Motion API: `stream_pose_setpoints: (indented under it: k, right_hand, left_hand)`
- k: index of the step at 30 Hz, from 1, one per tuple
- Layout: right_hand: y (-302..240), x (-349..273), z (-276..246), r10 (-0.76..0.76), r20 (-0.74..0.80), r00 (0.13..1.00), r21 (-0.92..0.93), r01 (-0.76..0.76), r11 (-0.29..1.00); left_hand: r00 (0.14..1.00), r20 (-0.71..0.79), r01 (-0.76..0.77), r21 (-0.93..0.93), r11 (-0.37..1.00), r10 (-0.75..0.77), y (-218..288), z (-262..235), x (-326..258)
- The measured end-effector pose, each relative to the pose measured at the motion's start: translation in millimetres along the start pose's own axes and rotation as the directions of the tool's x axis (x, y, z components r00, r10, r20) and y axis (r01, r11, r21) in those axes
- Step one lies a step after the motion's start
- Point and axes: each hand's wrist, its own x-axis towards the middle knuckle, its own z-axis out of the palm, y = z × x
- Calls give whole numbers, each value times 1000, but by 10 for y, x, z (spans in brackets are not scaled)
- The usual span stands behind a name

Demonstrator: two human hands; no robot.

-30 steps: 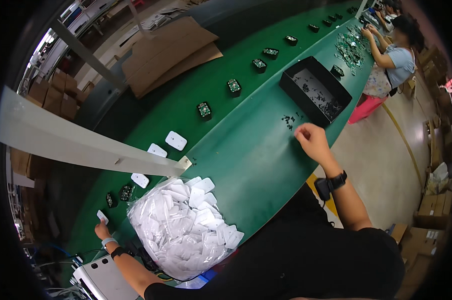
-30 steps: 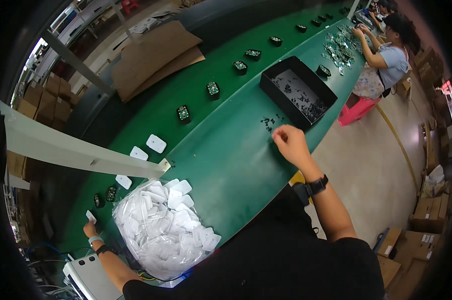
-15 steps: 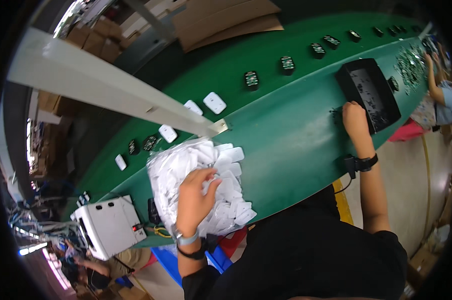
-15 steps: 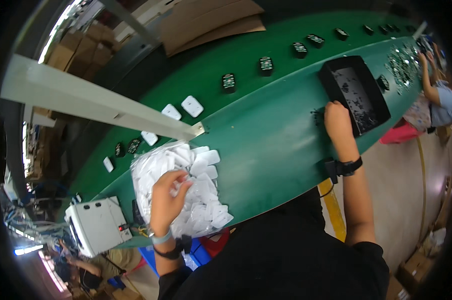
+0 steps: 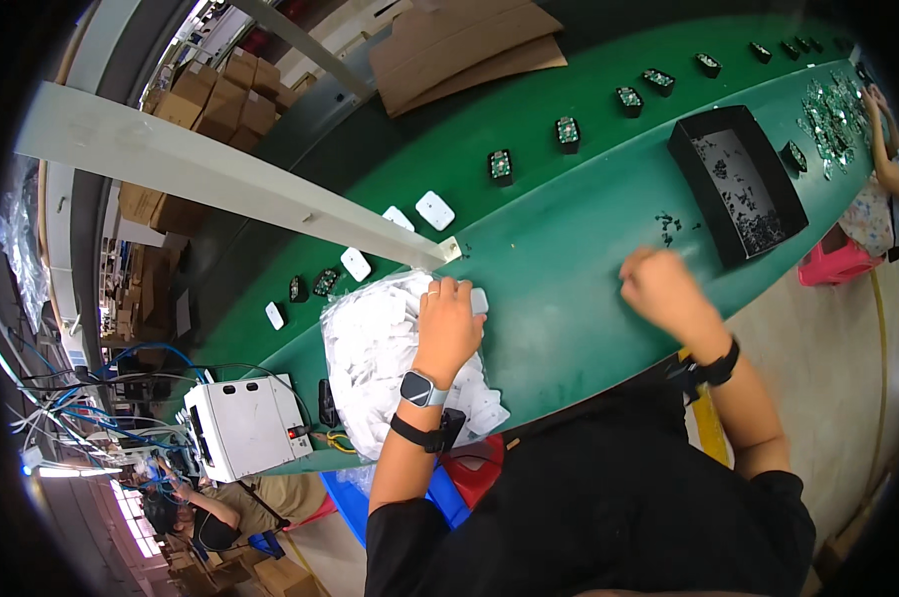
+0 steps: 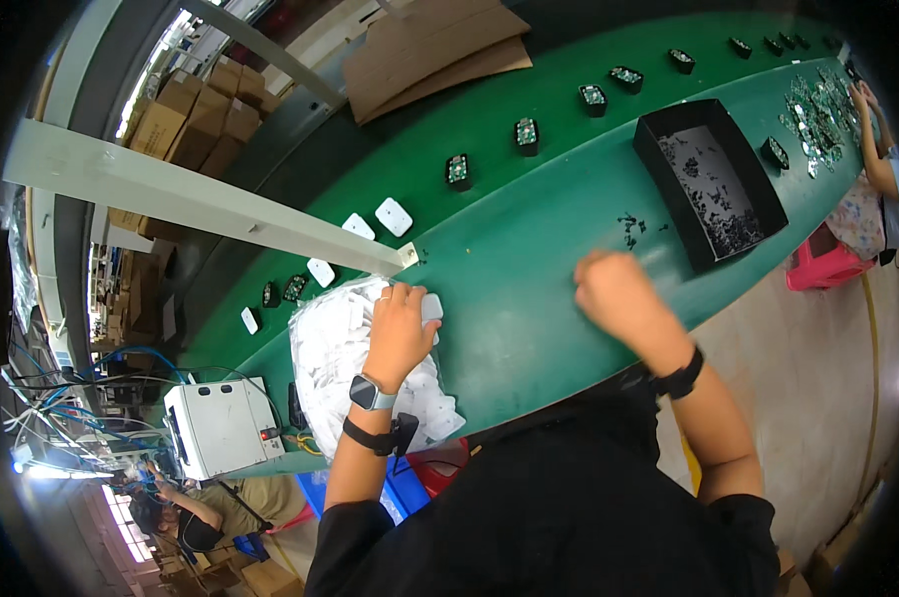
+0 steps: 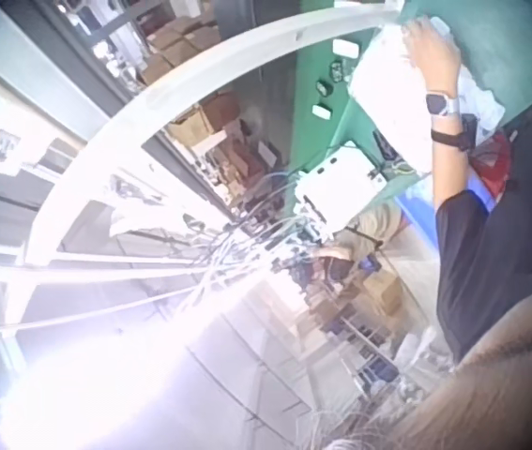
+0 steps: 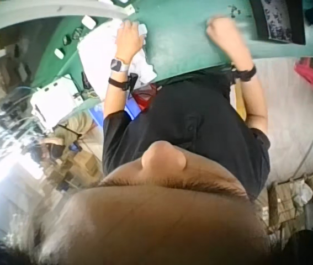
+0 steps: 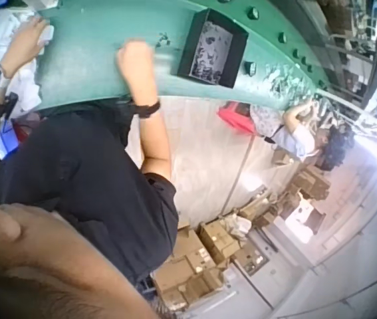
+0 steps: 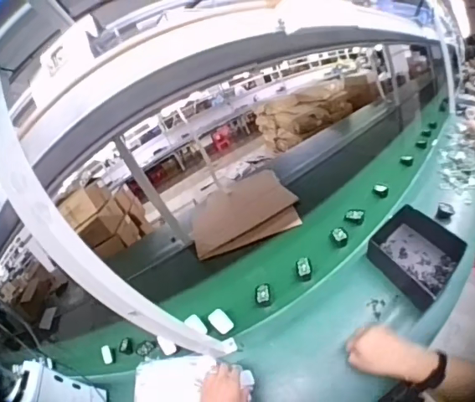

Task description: The person assembles small electronic devices by hand at a green workbench. They pick up white plastic casings, insert small black components, and place the finished units on the table. The process is repetitive, involving picking, inserting, and placing items one by one.

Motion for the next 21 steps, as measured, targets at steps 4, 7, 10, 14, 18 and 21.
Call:
stream_pose_setpoints:
  k: [4, 7, 10, 14, 18, 21]
  right_hand:
    - [-69, -202, 291, 75, 42, 996, 47, -77, 996]
    - [6, -196, 237, 39, 23, 999, 98, -41, 994]
    - [48, -245, 137, -14, 11, 1000, 253, 11, 967]
    - [90, -321, 37, 127, -58, 990, 397, -94, 913]
    - [111, -356, 36, 112, -29, 993, 402, -91, 911]
    - [64, -282, 83, -13, -27, 1000, 271, 19, 962]
  left_hand:
    - [993, 85, -82, 68, 994, 76, -87, 131, 110]
    - [992, 53, -115, 95, 989, 111, -129, 153, 116]
    - [992, 15, -124, -66, 990, 125, -101, 21, 118]
    - [979, -181, -142, -289, 947, 92, 55, -327, 21]
    - [874, -459, -90, -475, 875, -160, 306, -408, -283]
    - [910, -237, -53, -879, 474, -339, 468, -275, -529]
